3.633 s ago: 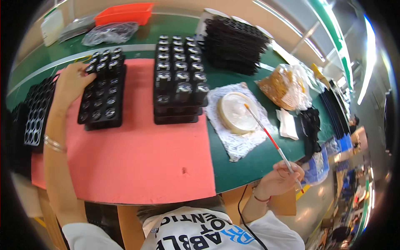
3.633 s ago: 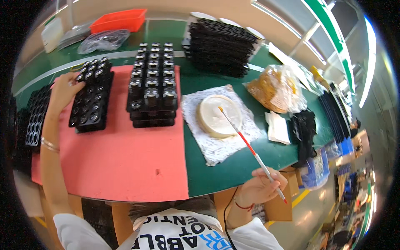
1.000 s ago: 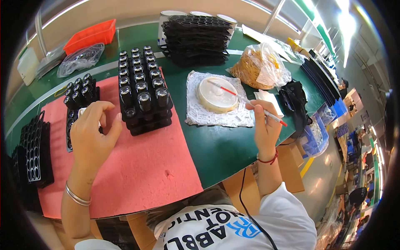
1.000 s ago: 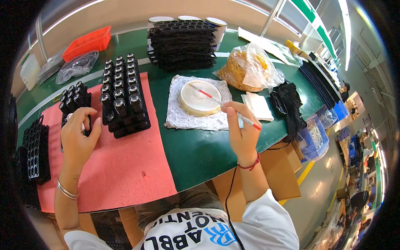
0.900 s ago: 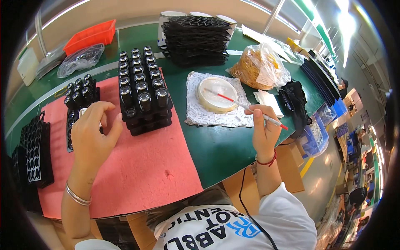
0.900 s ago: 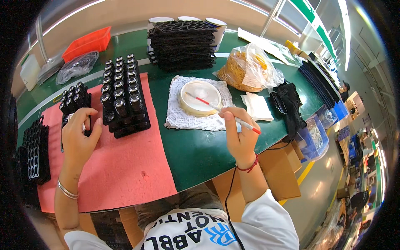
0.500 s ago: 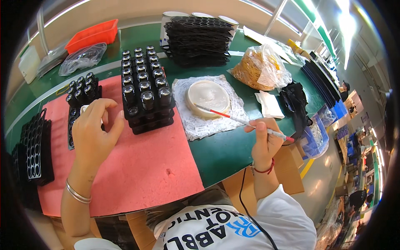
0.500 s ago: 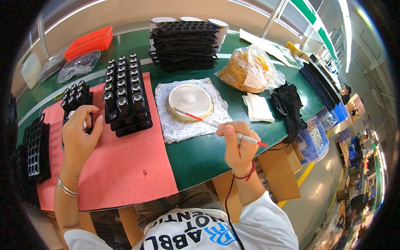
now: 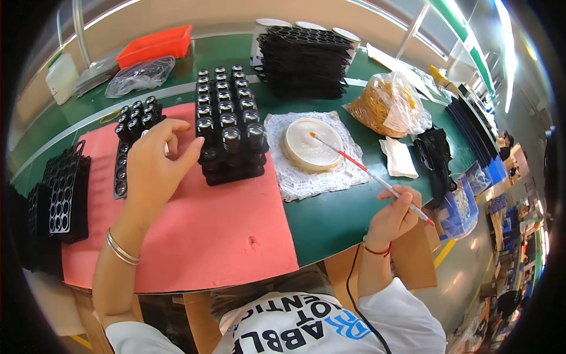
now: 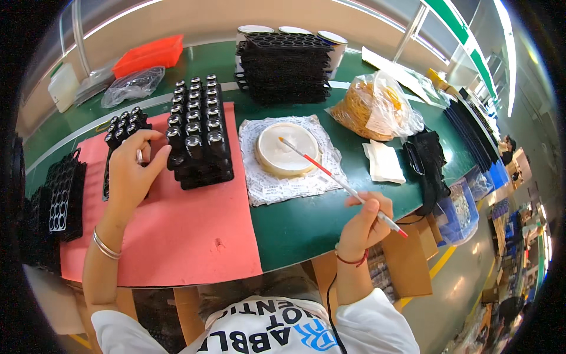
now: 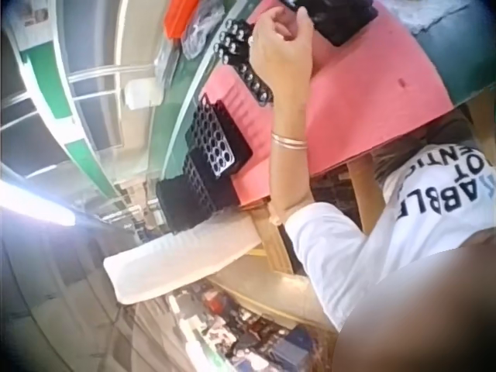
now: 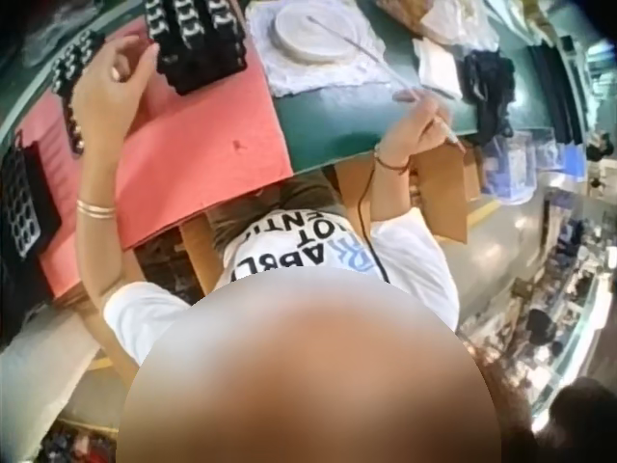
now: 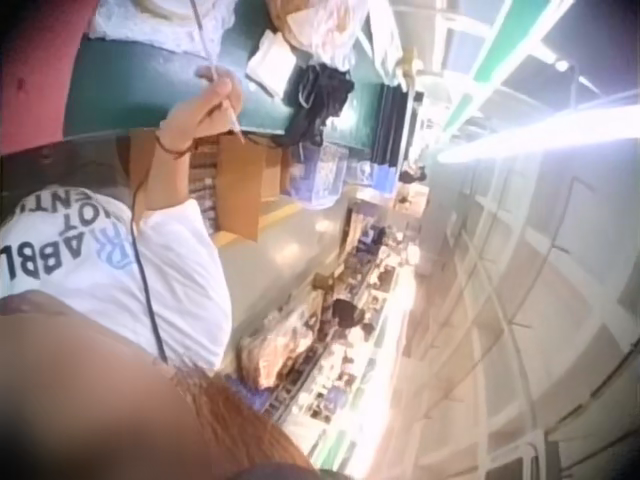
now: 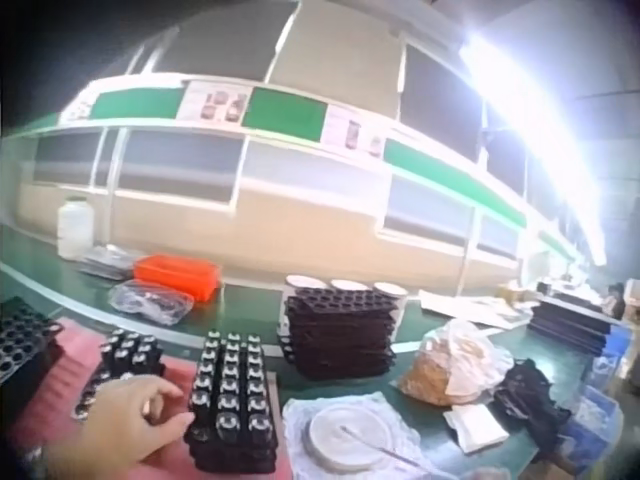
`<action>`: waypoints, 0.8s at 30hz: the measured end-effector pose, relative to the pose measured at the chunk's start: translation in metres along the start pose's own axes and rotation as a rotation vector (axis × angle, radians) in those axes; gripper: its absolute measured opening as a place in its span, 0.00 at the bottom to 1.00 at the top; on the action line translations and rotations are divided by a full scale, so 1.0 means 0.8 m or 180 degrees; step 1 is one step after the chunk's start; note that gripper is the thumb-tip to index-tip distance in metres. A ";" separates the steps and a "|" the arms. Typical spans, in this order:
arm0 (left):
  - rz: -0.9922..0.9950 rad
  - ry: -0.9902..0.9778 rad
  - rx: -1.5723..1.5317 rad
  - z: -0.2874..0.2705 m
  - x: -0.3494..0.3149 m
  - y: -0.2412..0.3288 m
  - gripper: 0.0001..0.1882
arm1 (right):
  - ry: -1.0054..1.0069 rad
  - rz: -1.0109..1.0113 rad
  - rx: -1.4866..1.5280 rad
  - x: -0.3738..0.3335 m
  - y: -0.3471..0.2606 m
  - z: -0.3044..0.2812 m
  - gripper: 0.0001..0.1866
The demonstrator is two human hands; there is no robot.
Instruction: Apply a coating substance to small cylindrical lighting components using a brush and organize them into a tray.
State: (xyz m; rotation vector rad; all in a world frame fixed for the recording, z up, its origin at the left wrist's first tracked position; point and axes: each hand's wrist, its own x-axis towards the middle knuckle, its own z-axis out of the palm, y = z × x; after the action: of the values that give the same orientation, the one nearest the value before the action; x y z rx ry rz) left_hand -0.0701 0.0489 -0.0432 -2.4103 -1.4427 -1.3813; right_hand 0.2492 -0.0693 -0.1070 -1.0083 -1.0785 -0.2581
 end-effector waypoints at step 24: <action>0.0359 -0.1375 -0.0802 0.003 -0.056 0.047 0.14 | -0.0211 -0.0122 -0.0115 -0.005 -0.006 0.009 0.17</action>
State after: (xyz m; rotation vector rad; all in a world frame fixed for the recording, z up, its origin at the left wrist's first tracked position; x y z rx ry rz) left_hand -0.0503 -0.0033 -0.0605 -3.0460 -1.2286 -1.1245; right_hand 0.2397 -0.0674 -0.1071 -1.0351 -1.1579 -0.2778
